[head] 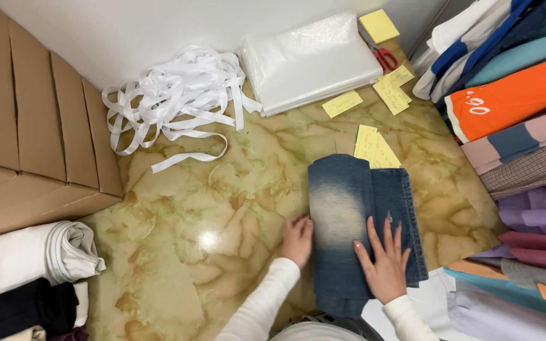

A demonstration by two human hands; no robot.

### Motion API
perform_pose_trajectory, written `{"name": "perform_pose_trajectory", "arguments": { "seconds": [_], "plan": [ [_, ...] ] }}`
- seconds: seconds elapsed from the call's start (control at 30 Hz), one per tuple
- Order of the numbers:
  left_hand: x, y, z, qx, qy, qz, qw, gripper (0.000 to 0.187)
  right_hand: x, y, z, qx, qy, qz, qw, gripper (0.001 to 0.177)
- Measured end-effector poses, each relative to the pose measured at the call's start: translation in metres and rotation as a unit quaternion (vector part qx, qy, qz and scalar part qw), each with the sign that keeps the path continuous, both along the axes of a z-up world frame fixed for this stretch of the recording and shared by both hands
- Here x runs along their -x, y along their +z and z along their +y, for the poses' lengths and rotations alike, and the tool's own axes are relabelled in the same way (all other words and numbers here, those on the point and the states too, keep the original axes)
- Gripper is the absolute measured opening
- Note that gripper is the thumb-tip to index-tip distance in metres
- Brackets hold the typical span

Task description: The recorder is seen folding several items of clothing including jeans, a shirt, a polo, and a t-shirt, and then preparing packaging materials.

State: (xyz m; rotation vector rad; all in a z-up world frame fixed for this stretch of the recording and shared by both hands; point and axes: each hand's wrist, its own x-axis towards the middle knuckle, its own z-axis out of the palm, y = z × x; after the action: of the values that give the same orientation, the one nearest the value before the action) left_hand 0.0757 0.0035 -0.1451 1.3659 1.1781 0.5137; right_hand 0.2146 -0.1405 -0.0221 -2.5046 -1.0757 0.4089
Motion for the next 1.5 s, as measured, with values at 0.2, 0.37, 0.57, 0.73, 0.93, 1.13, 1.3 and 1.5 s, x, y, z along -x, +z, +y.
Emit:
{"name": "perform_pose_trajectory", "arguments": {
  "seconds": [0.2,0.37,0.57,0.73,0.93,1.13,1.3,1.5],
  "plan": [
    [-0.018,0.093,-0.024,-0.079,-0.073,-0.025,0.994,0.053,-0.068,-0.054,-0.033,-0.026,-0.056,0.180,0.982,0.064],
    [-0.043,0.147,-0.039,-0.123,-0.198,-0.051,0.971,0.069,-0.108,-0.056,-0.049,-0.150,-0.105,0.326,0.927,0.058],
    [-0.086,0.157,-0.062,-0.284,-0.300,0.001,0.911,0.075,-0.171,-0.121,-0.082,-0.145,-0.208,0.426,0.869,0.044],
    [-0.132,0.153,-0.086,-0.359,-0.312,0.038,0.879,0.068,-0.173,-0.115,-0.090,-0.182,-0.254,0.324,0.893,0.041],
    [-0.170,0.134,-0.078,-0.212,-0.341,-0.108,0.910,0.062,-0.155,-0.058,-0.083,-0.245,-0.231,0.293,0.895,0.064],
    [-0.154,0.093,-0.058,-0.138,-0.021,-0.087,0.986,0.053,-0.163,-0.029,-0.073,-0.128,-0.235,0.396,0.878,0.086],
    [-0.150,0.056,-0.078,0.310,-0.147,-0.165,0.925,0.100,-0.167,-0.030,-0.075,-0.143,-0.301,0.472,0.816,0.081],
    [-0.098,0.122,-0.043,0.347,-0.149,-0.228,0.897,0.119,-0.154,-0.061,-0.087,-0.199,-0.274,0.514,0.788,0.076]
  ]
}}
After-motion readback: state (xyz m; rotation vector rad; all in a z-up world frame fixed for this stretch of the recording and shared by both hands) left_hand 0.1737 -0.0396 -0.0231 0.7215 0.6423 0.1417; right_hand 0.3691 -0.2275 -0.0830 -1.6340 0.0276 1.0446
